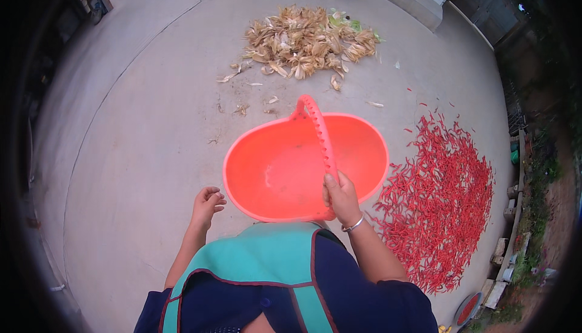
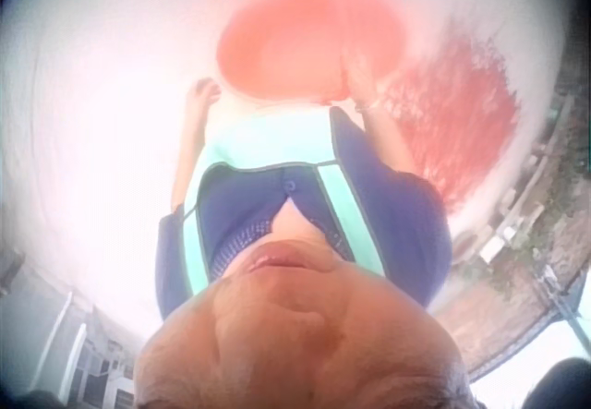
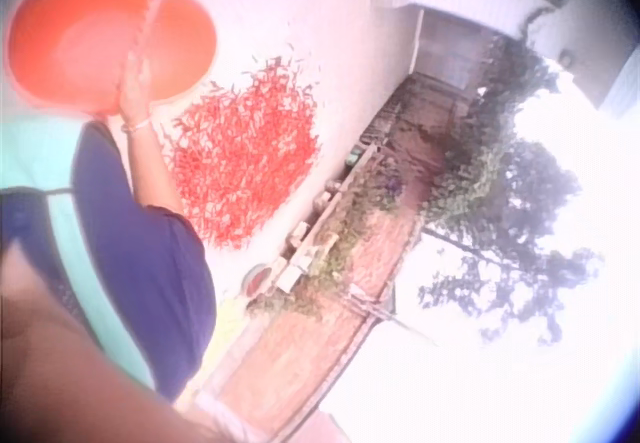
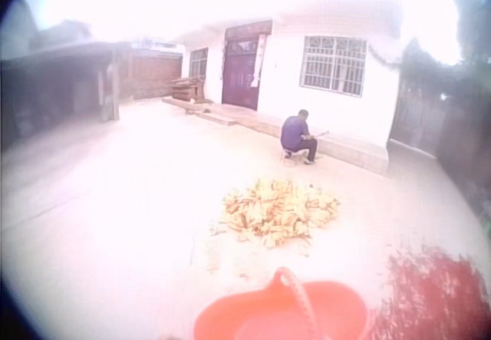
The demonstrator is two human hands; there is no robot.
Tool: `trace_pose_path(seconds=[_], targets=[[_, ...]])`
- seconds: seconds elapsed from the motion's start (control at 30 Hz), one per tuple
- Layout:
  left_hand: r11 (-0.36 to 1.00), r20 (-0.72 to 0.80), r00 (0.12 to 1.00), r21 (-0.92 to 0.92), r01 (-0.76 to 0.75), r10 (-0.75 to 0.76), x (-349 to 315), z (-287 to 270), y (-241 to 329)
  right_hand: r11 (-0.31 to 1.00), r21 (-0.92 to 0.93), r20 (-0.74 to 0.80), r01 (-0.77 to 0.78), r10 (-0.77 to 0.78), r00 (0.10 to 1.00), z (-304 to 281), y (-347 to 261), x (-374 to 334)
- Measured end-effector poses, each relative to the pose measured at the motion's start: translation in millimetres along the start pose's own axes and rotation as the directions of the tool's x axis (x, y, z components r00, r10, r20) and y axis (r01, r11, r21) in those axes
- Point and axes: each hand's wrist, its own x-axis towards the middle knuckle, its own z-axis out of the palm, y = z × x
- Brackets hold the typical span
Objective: The person removes stems from red chilies by hand and places them into a red basket. They then carry the basket and pour the chilies onto a larger pile on the ground before moving a broom and dustpan into a storage area and handling a large sack.
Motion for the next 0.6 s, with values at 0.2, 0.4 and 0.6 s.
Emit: trace_pose_path(seconds=[0.2, 0.4, 0.6], targets=[[0.995, -0.116, 0.991, -0.070, -0.074, 0.065, 108, -68, 42, 0.993, -0.112, 0.213, -0.027, 0.050, 0.976, 114, -6, 151], [0.984, -0.344, 0.934, -0.115, -0.138, 0.091, 190, -159, 162, 0.992, -0.129, 0.381, 0.014, 0.036, 0.924, 225, -73, 322], [0.958, -0.498, 0.867, -0.246, -0.148, 0.007, 292, -238, 210, 0.960, -0.264, 0.516, 0.098, 0.055, 0.855, 338, -106, 470]])
